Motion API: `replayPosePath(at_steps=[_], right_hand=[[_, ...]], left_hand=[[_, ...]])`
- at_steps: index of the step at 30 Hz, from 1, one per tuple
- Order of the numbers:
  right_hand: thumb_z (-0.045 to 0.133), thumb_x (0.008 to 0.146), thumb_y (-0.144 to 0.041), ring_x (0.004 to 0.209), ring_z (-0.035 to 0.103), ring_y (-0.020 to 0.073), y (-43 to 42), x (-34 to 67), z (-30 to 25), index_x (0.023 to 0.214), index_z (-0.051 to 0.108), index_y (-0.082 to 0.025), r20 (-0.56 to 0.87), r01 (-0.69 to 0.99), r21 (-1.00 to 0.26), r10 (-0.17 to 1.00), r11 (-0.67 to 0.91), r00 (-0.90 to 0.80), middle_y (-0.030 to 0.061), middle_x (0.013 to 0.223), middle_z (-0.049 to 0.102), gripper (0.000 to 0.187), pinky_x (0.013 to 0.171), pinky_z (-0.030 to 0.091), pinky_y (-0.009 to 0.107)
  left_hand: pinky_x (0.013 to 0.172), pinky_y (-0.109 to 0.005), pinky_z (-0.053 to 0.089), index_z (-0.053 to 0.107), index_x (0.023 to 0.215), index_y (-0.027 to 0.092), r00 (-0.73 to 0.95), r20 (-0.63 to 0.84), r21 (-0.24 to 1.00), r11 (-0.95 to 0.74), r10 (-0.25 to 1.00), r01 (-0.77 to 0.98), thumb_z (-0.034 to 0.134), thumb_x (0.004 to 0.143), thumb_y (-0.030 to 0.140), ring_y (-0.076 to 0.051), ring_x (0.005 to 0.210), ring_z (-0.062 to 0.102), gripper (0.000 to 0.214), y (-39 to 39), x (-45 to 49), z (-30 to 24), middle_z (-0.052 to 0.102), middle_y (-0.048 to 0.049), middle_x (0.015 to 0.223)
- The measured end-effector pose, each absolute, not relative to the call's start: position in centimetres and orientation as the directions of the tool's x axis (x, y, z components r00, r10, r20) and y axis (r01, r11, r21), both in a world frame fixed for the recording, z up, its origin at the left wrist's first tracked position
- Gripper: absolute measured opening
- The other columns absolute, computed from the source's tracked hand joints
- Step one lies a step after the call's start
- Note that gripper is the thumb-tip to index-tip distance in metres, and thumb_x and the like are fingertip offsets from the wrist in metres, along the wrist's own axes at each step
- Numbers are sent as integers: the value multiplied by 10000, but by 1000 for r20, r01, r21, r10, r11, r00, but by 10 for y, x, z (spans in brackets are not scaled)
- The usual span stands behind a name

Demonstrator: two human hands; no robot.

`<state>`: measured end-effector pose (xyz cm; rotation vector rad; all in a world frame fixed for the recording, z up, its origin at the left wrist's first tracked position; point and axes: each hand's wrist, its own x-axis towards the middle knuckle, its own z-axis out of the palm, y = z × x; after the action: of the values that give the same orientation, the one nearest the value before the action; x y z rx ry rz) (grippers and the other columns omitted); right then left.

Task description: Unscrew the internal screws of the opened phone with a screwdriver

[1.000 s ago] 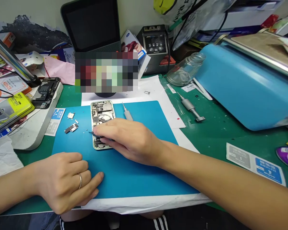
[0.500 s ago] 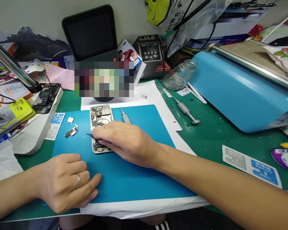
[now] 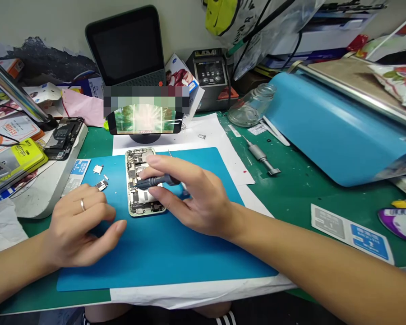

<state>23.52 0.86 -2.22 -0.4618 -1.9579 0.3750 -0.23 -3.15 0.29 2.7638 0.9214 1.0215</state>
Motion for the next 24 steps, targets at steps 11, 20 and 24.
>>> replayPosePath(at_steps=[11, 20, 24], right_hand=[[651, 931, -144, 856, 761, 182, 4, 233, -17, 1385, 522, -295, 829, 121, -506, 520, 854, -204, 34, 994, 764, 496, 879, 672, 388], [671, 866, -24, 942, 760, 167, 7, 234, -20, 1415, 509, -248, 830, -19, -506, 481, 862, -284, 48, 1079, 770, 615, 898, 669, 335], [678, 858, -18, 944, 765, 175, 7, 234, -20, 1415, 512, -264, 826, -29, -511, 481, 859, -293, 42, 1077, 770, 631, 909, 668, 352]], left_hand=[[694, -321, 415, 623, 1142, 120, 552, 472, 334, -719, 688, 610, 587, 979, 261, -164, 708, 546, 218, -26, -4, -3, 577, -3, 765], [668, -303, 398, 685, 1088, 115, 614, 493, 259, -777, 617, 573, 578, 1006, 193, -157, 684, 554, 156, -23, -5, -8, 631, -14, 752], [655, -301, 391, 692, 1054, 126, 613, 508, 236, -782, 605, 576, 585, 1000, 173, -156, 669, 550, 129, -23, -5, -8, 639, -10, 742]])
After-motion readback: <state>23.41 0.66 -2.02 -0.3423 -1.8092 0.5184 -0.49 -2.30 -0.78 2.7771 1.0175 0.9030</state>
